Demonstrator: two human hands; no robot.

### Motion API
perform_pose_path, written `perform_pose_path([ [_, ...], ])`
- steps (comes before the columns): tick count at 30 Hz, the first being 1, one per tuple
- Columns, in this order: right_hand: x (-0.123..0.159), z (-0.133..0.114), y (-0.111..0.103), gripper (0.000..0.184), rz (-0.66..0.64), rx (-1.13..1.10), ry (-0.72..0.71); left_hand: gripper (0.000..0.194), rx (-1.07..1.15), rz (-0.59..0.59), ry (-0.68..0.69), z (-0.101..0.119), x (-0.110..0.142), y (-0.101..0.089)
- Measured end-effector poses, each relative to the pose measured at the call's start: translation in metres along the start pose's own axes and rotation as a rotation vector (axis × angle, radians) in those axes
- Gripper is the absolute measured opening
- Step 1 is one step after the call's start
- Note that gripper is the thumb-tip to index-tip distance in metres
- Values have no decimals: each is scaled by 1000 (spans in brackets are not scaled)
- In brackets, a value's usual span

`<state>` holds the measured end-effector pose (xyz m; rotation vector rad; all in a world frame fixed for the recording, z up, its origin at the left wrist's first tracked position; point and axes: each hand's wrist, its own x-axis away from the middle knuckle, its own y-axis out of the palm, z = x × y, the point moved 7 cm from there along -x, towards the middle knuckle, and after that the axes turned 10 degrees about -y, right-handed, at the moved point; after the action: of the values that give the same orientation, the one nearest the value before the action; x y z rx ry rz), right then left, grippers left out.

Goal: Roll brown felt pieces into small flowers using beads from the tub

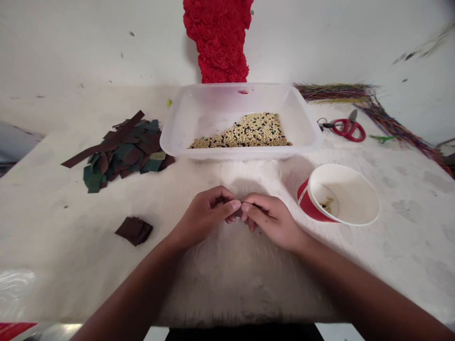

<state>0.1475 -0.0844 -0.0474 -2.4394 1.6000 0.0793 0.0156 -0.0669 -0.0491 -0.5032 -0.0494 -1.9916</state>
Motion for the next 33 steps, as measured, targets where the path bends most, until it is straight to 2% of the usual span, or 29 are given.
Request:
perform_pose_path([
  [4, 1, 2, -3, 28, 28, -10, 18, 8, 18, -43, 14, 1, 1, 1],
  [9, 1, 3, -4, 26, 64, -11, 42, 10, 22, -92, 16, 3, 4, 5],
  [16, -1, -4, 0, 32, -9, 57, -29, 20, -88, -3, -2, 1, 2, 5],
  [24, 3, -6, 3, 38, -55, -12, -56, 29, -164, 79, 8, 3, 1, 3],
  [29, 3, -4, 6, 28, -81, 8, -42, 28, -142, 62, -7, 0, 0, 2],
  [33, 2, 1, 4, 18, -32, -59, 26, 26, -96, 15, -2, 2, 0, 0],
])
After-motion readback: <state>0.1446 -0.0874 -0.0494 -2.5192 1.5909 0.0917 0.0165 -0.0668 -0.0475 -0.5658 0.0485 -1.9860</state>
